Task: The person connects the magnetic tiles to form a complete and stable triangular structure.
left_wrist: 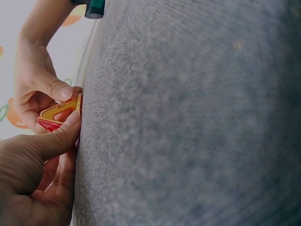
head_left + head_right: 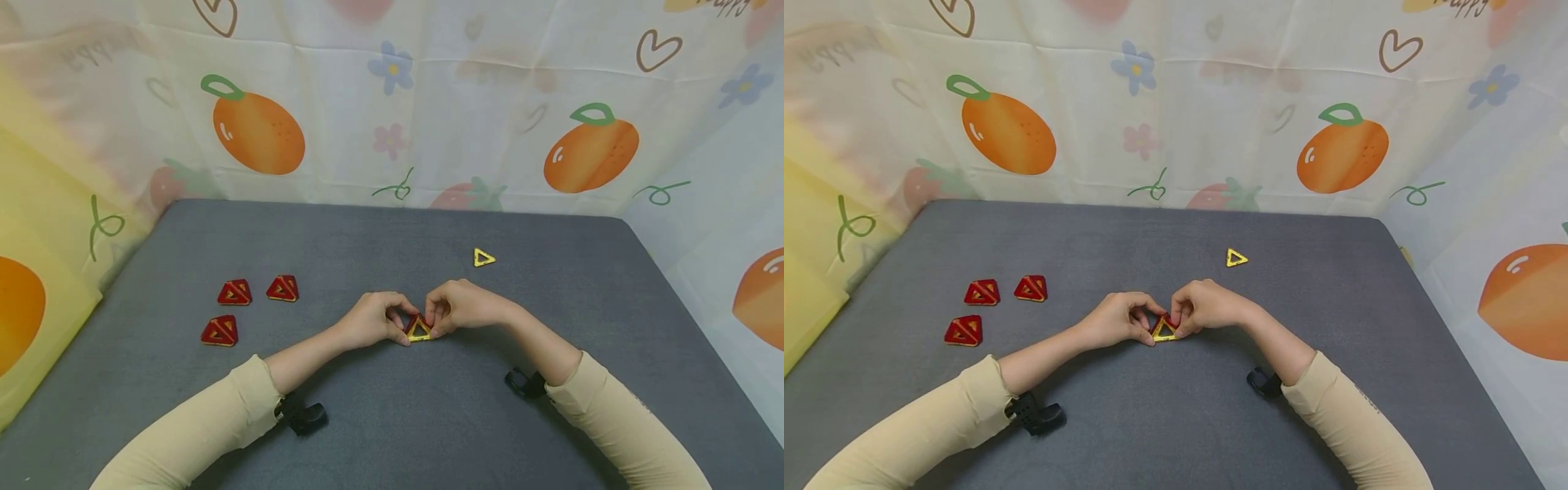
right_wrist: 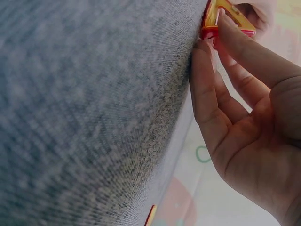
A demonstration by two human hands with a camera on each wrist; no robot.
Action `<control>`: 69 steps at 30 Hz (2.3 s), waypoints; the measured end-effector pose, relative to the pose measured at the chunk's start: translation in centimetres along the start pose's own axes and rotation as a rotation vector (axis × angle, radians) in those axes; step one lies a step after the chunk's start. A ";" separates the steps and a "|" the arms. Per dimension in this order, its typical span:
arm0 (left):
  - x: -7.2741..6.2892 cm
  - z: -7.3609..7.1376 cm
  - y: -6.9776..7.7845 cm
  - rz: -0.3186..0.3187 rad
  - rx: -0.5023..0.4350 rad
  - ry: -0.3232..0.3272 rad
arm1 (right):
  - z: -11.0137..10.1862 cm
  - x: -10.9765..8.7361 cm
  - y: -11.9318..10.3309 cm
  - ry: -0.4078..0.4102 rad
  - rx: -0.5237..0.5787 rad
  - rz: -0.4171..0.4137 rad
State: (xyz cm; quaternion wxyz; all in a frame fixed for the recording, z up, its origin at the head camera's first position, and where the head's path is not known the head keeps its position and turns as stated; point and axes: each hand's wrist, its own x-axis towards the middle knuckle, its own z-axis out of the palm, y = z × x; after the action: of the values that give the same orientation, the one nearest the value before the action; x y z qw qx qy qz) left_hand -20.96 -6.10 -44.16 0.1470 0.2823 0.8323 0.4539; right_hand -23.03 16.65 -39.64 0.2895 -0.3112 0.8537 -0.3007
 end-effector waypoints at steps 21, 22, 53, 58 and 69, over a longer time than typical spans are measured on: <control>-0.1 -0.1 0.3 -0.005 -0.013 -0.003 | -0.2 -0.3 -0.2 -0.010 0.033 0.004; -0.1 -0.1 0.3 -0.007 -0.013 -0.003 | -0.3 -0.3 -0.2 -0.010 0.033 0.007; -0.2 0.2 0.3 -0.034 -0.029 -0.004 | -8.0 -1.6 9.4 0.495 0.155 0.400; -0.2 0.2 0.2 -0.038 -0.023 -0.003 | -8.0 -1.5 9.7 0.434 0.108 0.349; -0.2 0.1 0.2 -0.042 -0.028 -0.001 | -7.7 -0.9 9.6 0.401 0.017 0.317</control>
State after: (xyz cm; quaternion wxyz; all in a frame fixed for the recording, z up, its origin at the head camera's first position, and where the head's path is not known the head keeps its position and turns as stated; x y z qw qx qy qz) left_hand -20.65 -6.09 -44.00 0.1607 0.2627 0.8316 0.4622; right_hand -31.11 25.85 -41.05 0.1605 -0.1051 0.9297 -0.3143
